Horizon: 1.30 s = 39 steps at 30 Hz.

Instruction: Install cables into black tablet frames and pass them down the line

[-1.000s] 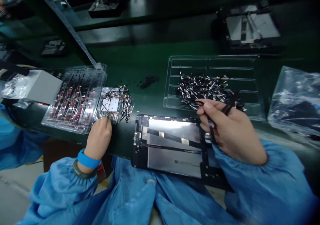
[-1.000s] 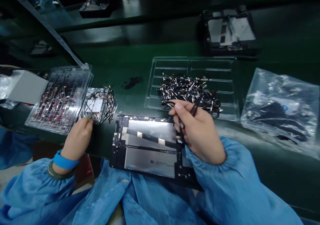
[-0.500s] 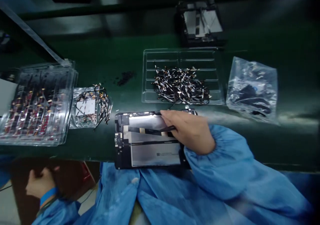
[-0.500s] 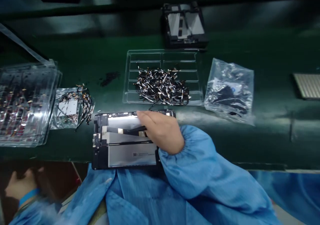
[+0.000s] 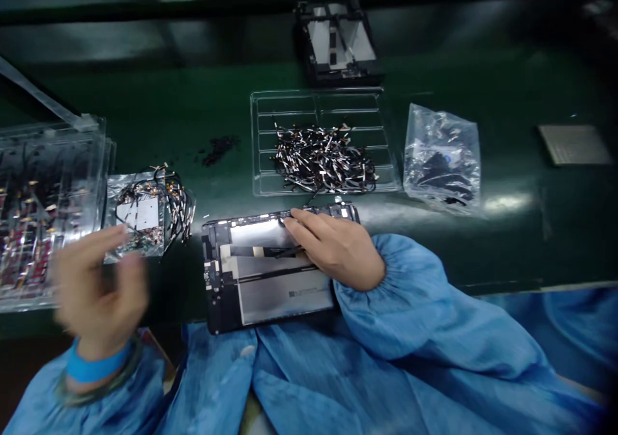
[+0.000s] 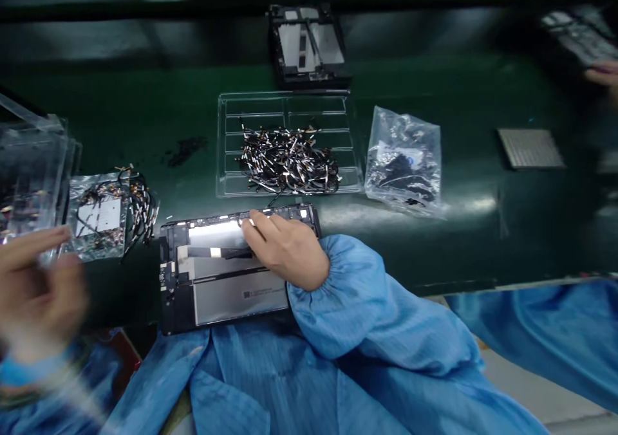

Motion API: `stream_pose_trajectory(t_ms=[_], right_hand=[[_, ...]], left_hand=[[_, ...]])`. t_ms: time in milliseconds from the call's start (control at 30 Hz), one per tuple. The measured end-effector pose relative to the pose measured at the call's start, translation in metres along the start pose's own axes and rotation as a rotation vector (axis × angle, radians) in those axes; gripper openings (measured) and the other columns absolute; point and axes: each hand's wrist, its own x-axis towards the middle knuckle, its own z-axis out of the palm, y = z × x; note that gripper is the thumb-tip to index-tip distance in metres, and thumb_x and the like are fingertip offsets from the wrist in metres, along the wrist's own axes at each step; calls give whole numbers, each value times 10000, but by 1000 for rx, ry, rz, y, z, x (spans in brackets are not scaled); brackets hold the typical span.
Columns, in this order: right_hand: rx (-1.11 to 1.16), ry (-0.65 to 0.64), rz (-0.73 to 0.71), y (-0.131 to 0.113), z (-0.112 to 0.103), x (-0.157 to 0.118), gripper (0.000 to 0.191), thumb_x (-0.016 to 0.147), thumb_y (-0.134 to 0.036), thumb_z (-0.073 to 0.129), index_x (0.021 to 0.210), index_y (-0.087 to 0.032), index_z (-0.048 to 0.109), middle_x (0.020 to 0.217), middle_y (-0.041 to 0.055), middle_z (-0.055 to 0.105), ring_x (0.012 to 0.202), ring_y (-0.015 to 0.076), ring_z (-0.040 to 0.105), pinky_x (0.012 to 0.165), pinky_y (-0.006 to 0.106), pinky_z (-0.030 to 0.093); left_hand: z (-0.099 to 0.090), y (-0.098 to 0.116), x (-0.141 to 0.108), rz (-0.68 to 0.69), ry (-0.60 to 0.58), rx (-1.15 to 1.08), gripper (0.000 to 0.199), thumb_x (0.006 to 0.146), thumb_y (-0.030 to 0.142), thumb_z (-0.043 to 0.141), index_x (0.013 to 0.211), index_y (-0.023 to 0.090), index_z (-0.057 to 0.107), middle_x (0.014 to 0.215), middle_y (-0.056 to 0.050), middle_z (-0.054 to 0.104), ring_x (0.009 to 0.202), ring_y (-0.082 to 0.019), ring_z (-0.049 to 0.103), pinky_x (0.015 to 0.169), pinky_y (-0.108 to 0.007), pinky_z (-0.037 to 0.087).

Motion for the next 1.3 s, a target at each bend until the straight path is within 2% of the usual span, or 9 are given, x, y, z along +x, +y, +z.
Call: stream_pose_trajectory(t_ms=[67, 100, 200, 300, 433, 633, 767, 967, 1300], right_hand=[[3, -9, 15, 0, 0, 0, 245, 882, -144, 478, 1046, -106, 657, 1106, 129, 692, 729, 170, 619, 571, 287, 456], [1, -7, 19, 0, 0, 1, 239, 878, -149, 489, 1043, -108, 657, 1101, 125, 693, 723, 170, 617, 567, 287, 452], [-4, 10, 19, 0, 1, 2, 230, 885, -148, 477, 1020, -113, 659, 1075, 120, 698, 688, 163, 604, 557, 289, 438], [-17, 28, 14, -1, 1, 3, 254, 919, -134, 419, 981, -122, 664, 1046, 110, 703, 666, 151, 589, 541, 287, 415], [-58, 28, 17, 0, -7, 2, 269, 947, -132, 401, 986, -132, 667, 1045, 79, 706, 710, 147, 579, 548, 290, 393], [-61, -23, 28, 4, -24, -10, 257, 947, -113, 418, 968, -154, 671, 826, 32, 699, 661, 137, 519, 540, 298, 359], [-89, 23, 26, 8, -21, -21, 240, 941, -114, 439, 1003, -158, 666, 875, 32, 704, 684, 127, 514, 550, 285, 368], [-129, 106, 63, 9, -12, -28, 206, 910, -116, 508, 1019, -149, 679, 946, 31, 721, 701, 139, 502, 551, 277, 365], [-155, 126, 74, 9, -8, -26, 211, 924, -153, 495, 1005, -159, 690, 949, 23, 723, 721, 149, 502, 548, 285, 344]], left_hand=[[22, 25, 22, 426, -188, -135, 193, 839, 199, 562, 1025, 241, 595, 1141, -32, 661, 1102, -231, 600, 977, -449, 464], [33, 37, 32, 550, -299, -184, 184, 851, 174, 553, 1022, 229, 595, 1191, -56, 649, 1118, -218, 599, 1013, -452, 447], [62, 64, 49, 691, -488, -147, 184, 910, 201, 475, 1049, 187, 596, 1261, -108, 619, 1155, -233, 584, 1040, -486, 421], [75, 73, 51, 742, -517, -74, 242, 928, 201, 449, 1128, 148, 574, 1253, -124, 622, 1182, -260, 564, 1027, -487, 424], [75, 72, 47, 798, -506, 15, 300, 917, 132, 441, 1200, 96, 536, 1254, -134, 615, 1191, -278, 547, 968, -445, 468], [77, 72, 49, 820, -499, 0, 362, 914, 94, 409, 1262, 75, 505, 1244, -153, 604, 1172, -279, 542, 910, -426, 497], [78, 74, 50, 892, -483, 67, 344, 921, 104, 402, 1235, 85, 543, 1233, -160, 611, 1155, -296, 543, 863, -436, 511], [77, 76, 48, 916, -445, 98, 346, 895, 62, 413, 1208, 55, 562, 1225, -167, 619, 1116, -313, 561, 815, -437, 528], [75, 77, 48, 922, -431, 128, 353, 887, 62, 411, 1197, 56, 580, 1227, -158, 625, 1100, -316, 569, 802, -443, 536]])
